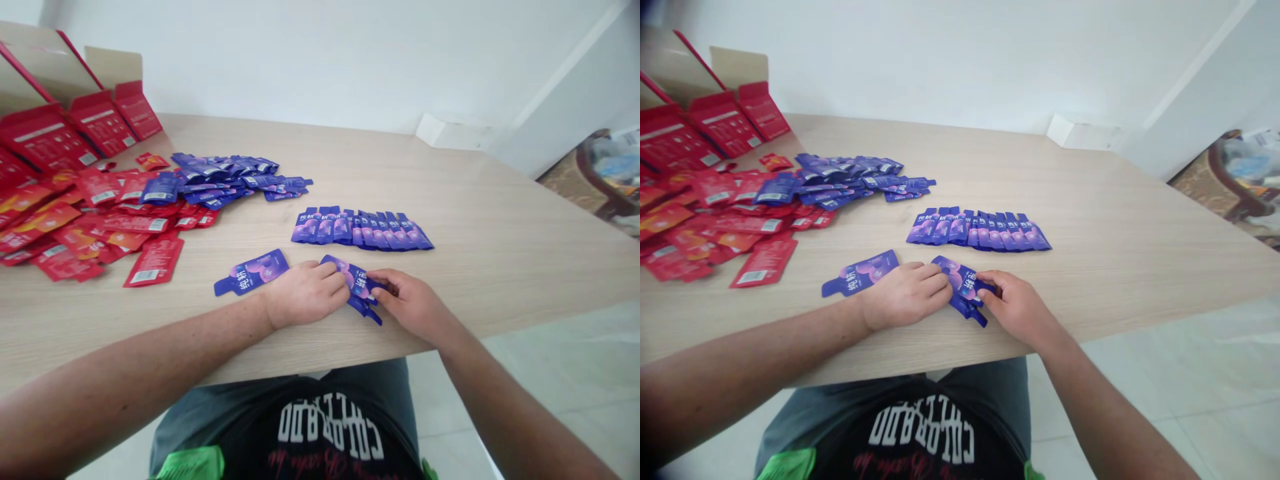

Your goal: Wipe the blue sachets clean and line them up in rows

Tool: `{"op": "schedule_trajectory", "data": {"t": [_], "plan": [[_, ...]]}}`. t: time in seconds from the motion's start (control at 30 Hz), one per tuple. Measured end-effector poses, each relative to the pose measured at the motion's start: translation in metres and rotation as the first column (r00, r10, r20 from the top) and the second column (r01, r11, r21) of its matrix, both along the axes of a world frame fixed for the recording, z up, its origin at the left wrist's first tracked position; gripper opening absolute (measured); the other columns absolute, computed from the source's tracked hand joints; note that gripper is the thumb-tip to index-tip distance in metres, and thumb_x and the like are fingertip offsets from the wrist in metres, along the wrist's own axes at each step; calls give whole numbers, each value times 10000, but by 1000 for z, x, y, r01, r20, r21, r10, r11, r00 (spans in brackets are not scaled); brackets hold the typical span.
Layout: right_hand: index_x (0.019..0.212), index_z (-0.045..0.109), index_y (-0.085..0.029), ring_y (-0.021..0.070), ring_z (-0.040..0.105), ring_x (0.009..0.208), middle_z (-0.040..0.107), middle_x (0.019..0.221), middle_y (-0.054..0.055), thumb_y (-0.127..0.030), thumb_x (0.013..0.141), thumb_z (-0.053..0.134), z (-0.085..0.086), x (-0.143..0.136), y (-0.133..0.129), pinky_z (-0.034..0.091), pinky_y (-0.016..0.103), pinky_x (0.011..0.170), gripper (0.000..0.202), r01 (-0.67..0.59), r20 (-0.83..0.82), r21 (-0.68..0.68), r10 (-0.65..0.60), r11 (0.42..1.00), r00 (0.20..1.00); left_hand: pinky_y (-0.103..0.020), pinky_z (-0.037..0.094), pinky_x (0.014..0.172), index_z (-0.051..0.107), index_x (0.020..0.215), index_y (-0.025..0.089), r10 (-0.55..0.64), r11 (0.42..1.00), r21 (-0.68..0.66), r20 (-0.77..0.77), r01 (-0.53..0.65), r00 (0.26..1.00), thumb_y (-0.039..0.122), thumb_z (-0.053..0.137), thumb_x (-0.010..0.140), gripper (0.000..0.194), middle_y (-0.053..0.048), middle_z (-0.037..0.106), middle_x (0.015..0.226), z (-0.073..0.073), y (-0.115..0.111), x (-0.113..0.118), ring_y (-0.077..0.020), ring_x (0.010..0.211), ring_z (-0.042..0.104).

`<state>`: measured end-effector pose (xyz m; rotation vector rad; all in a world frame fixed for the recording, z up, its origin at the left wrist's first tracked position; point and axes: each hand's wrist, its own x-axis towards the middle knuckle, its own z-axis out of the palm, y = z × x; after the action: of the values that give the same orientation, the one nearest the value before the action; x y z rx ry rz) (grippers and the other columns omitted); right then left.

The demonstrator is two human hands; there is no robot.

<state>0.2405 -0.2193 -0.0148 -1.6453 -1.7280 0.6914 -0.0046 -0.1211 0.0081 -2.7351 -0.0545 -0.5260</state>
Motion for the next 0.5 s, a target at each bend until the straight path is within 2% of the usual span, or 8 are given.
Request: {"op": "schedule_trajectory", "data": {"t": [0.13,0.23,0.33,0.5], "plan": [[1230,666,-278,228,694,874,741,989,32,-319,887,651,-3,3,2,560,401,812,346,42,-80,-81,-49,996,996,-307,414,592,599,899,192,0,1000,-25,-18,0,1000,166,474,994,159,-45,626,852,-3,-1,-4,-184,781,557],[1317,606,-262,186,658,728,704,841,-3,-305,882,643,-5,3,5,544,343,689,439,88,-130,-76,-97,993,987,-301,447,625,602,913,192,8,999,-30,-43,-9,999,165,478,995,150,-62,649,912,-3,-2,-9,-187,840,576],[1326,614,-263,172,642,657,710,843,-2,-314,887,623,-4,7,8,534,324,623,442,149,-138,-57,-155,987,978,-303,480,660,603,924,192,27,999,-32,-82,-29,996,167,474,999,151,-67,662,951,-2,-1,-16,-192,880,587],[1083,729,-244,194,703,677,765,908,25,-357,894,622,4,17,7,567,330,665,246,268,-137,-32,-270,963,953,-300,529,728,615,939,188,47,989,-137,-54,-54,997,125,500,978,137,-74,677,995,-2,4,-31,-188,917,606]]}}
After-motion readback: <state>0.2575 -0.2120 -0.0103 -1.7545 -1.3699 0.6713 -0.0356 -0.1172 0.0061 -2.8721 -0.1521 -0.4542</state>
